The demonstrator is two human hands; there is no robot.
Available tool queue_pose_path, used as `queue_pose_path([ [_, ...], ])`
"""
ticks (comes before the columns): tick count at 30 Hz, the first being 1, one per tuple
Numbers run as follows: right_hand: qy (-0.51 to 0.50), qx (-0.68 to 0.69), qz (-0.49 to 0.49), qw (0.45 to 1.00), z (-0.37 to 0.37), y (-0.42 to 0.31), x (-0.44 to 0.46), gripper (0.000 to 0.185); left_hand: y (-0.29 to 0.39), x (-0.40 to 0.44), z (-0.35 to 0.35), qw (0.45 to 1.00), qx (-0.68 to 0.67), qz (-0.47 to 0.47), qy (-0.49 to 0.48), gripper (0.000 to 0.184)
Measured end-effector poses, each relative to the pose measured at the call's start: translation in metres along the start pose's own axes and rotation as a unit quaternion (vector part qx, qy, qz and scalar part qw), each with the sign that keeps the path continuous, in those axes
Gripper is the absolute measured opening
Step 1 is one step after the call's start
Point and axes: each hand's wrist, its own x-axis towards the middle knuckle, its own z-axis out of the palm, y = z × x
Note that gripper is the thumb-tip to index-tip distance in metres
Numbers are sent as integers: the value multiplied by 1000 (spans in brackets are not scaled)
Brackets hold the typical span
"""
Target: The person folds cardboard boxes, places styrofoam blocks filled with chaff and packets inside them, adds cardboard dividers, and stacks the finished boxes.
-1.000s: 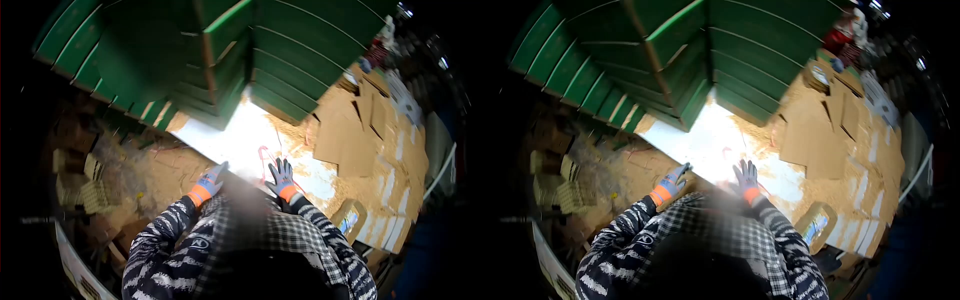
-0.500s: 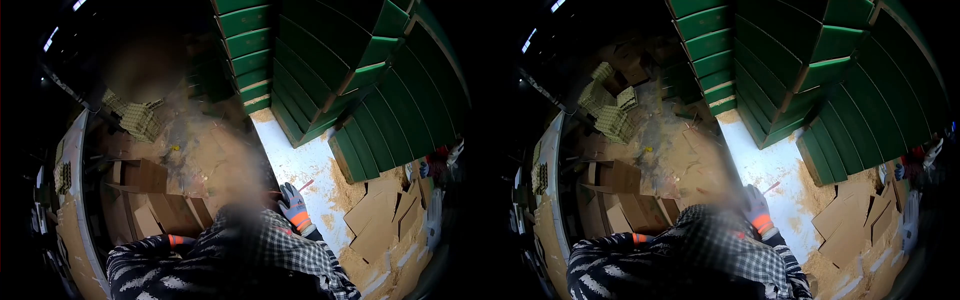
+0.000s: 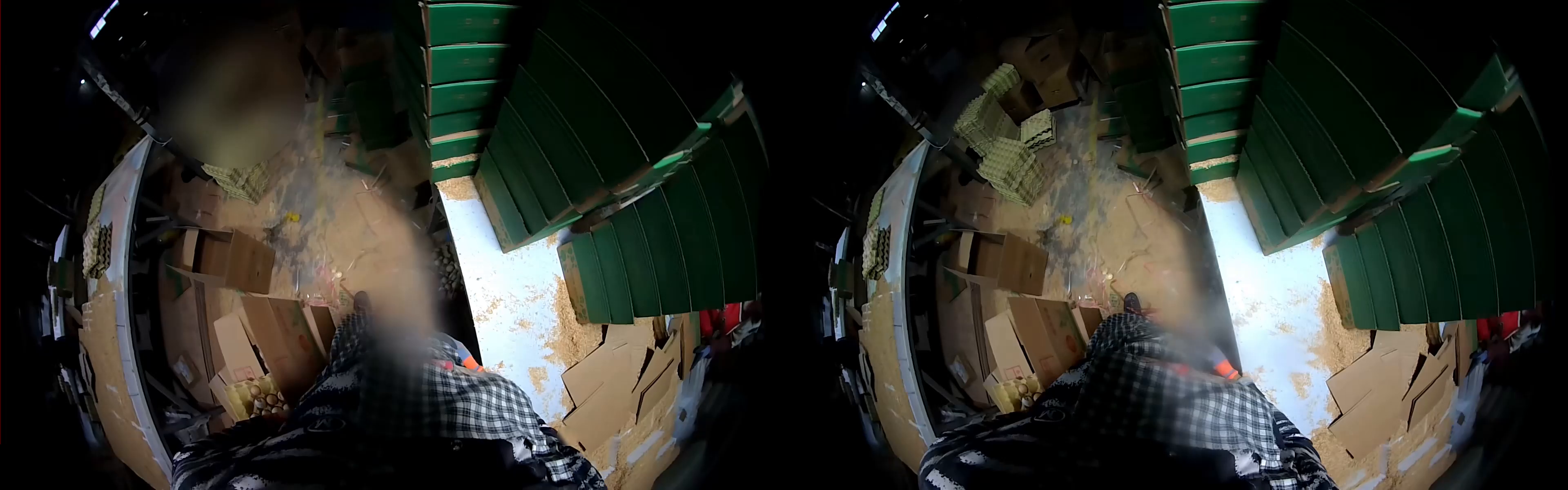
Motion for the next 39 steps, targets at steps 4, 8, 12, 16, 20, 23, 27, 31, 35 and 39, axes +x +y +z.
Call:
queue_pose_path([
  [4,-35,-39,49,997,-14,-22,47,52,-37,2,-60,999,-1,28,18,31],
  [8,-46,-54,71,995,-36,-68,98,49,-75,-40,-120,998,-6,32,45,30],
  [12,-49,-55,48,996,-61,-120,160,47,-107,-83,-172,996,-9,14,88,28],
  [16,-44,-35,-10,998,-81,-189,236,44,-128,-113,-219,990,-15,-13,137,27],
  [20,-39,4,-93,995,-98,-251,328,42,-141,-131,-274,983,-13,-40,179,27],
  [23,-21,40,-156,987,-127,-303,396,40,-146,-140,-322,975,21,-70,209,26],
  [27,49,94,-201,974,-193,-353,484,38,-136,-145,-413,942,79,-109,306,25],
  [31,85,134,-192,969,-255,-379,607,38,-144,-114,-537,850,-179,-5,496,34],
  [35,19,357,-46,933,-267,-331,763,34,-151,-92,-646,826,-380,14,415,45],
  [39,2,471,11,882,-252,-330,870,33,-173,-66,-753,922,-193,-12,335,46],
])
